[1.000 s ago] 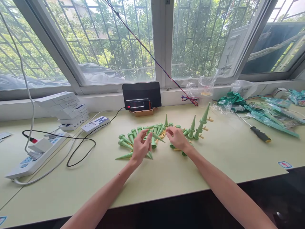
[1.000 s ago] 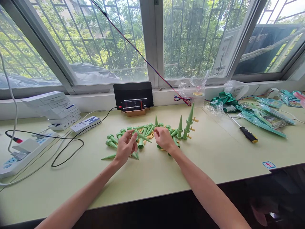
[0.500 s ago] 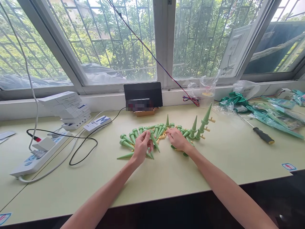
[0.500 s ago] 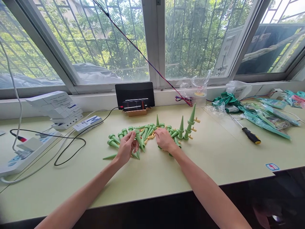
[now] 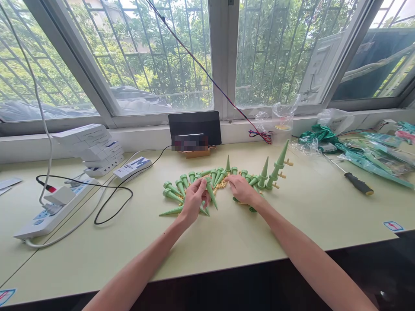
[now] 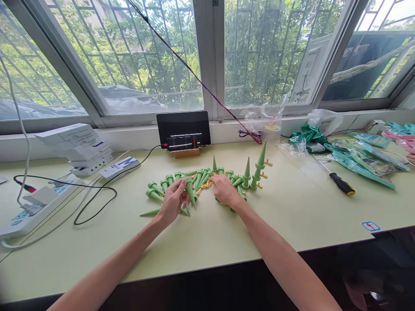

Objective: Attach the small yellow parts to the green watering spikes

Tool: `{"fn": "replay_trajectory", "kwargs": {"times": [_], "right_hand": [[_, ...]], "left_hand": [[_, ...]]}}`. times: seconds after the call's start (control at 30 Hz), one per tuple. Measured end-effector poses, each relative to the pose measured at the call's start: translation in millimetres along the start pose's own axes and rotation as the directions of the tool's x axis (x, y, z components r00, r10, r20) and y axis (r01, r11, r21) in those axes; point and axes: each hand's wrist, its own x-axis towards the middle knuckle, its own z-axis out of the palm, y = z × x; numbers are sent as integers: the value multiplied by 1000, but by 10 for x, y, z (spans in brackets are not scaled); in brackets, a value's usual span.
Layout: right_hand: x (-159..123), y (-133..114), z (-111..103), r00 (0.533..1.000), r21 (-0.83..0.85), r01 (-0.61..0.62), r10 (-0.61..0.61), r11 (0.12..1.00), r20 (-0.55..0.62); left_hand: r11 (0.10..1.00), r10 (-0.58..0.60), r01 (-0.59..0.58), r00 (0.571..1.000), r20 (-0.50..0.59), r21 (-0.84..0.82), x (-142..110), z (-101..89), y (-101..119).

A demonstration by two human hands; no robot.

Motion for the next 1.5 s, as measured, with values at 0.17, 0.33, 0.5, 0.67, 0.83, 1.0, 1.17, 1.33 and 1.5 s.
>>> {"fn": "replay_trajectory", "kwargs": {"times": [0.17,0.33,0.5,0.67,0.83,1.0,1.17,1.33,1.5], "right_hand": [[-9,-59,-54,1000,20,-13,13,1000,-23],[-24,-85,-80,1000,12,-26,26,1000,-3],[-32,-76,-79,999,-13,-27,28,1000,16],[-28,-51,-77,1000,-4,-10,10,1000,1],[-22,-38,-85,999,-3,-35,35,999,17],[-13,-44,-100,995,-9,-87,87,996,44],[-13,-61,-113,990,-36,-121,123,992,62],[-15,-106,-142,981,-16,-166,167,986,98],[-11,-111,-140,977,-2,-179,178,984,113]], "left_hand": [[1000,-7,7,1000,4,14,2,-6,-13],[1000,-3,2,1000,27,31,2,-21,-32],[999,-3,2,999,33,36,2,-22,-45],[999,1,-2,1000,31,41,5,-18,-46],[999,-1,-1,999,34,40,7,-15,-38],[999,3,-4,1000,30,47,6,-13,-43],[999,-1,-1,999,32,53,-4,-5,-52],[998,-4,2,999,33,69,-11,-7,-63],[997,-9,7,999,33,74,-17,-3,-61]]}}
